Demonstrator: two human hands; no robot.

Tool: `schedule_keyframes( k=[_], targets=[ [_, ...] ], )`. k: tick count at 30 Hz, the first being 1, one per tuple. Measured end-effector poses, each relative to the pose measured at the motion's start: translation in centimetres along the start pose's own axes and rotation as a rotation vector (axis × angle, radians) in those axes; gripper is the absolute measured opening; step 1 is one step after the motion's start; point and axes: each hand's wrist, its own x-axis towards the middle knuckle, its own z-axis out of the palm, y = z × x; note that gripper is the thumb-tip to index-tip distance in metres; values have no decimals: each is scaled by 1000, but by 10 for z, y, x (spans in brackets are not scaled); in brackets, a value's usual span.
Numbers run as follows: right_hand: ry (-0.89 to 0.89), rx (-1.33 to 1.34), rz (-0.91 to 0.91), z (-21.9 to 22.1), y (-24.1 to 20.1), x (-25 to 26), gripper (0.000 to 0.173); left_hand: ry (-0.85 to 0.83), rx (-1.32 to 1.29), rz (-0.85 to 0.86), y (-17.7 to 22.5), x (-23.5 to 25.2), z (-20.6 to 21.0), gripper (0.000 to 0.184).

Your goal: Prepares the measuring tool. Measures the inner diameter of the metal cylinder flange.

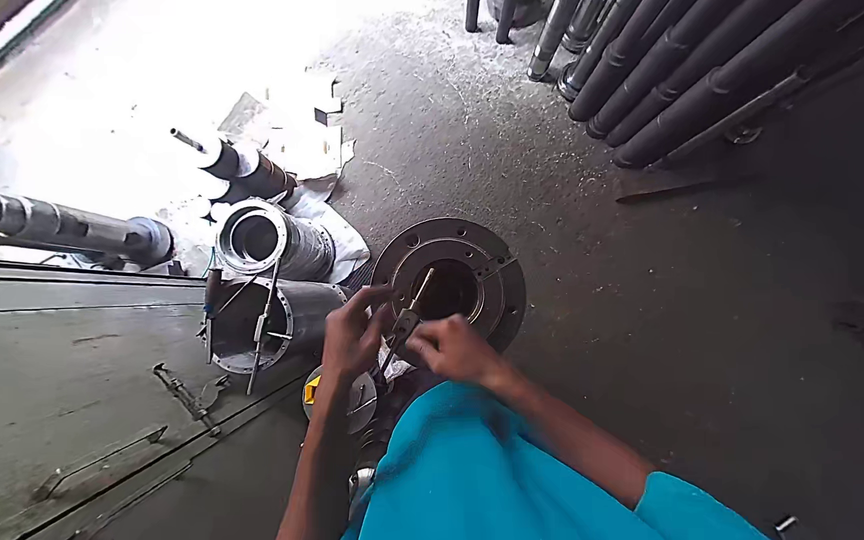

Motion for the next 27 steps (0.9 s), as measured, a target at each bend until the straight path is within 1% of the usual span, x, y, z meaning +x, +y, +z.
schedule_keyframes(
  k=[2,3,4,5,6,8,9,10,11,14,16,18,20,21,22,24,27],
  targets=[
    [333,-131,-236,-26,8,13,20,32,-125,-98,-19,-47,-1,36],
    [391,-216,-304,-41,10,25,17,26,-196,-145,-22,-70,2,39],
    [365,-297,-320,-54,13,37,19,27,-267,-187,-19,-90,9,39],
    [303,-387,-328,-63,20,53,22,69,-336,-223,-13,-104,20,39],
    [214,-464,-323,-69,25,65,26,142,-399,-251,-7,-115,32,38],
    [61,-553,-306,-76,28,76,36,353,-448,-253,0,-120,57,30],
    [27,-572,-299,-77,30,74,39,456,-445,-244,0,-117,64,26],
    [42,-573,-299,-76,32,68,42,518,-438,-218,-3,-112,66,23],
    [83,-562,-294,-73,35,58,42,544,-432,-186,-9,-107,64,22],
    [269,-548,-220,-46,38,11,40,562,-394,-149,-28,-76,42,20],
    [312,-549,-126,-18,32,-22,42,524,-386,-139,-38,-32,27,22],
    [296,-536,-72,13,24,-45,43,396,-383,-68,-42,10,21,27],
    [283,-545,-91,27,22,-52,42,268,-373,-21,-42,32,16,28],
    [248,-548,-78,22,22,-50,41,262,-359,-15,-44,33,13,26],
    [193,-552,-49,9,20,-46,41,292,-346,-12,-47,28,12,25],
    [106,-551,5,-19,21,-36,38,364,-322,-10,-57,-2,10,21],
    [177,-584,-88,-54,31,-1,25,418,-303,-39,-51,-62,19,17]
  ],
)
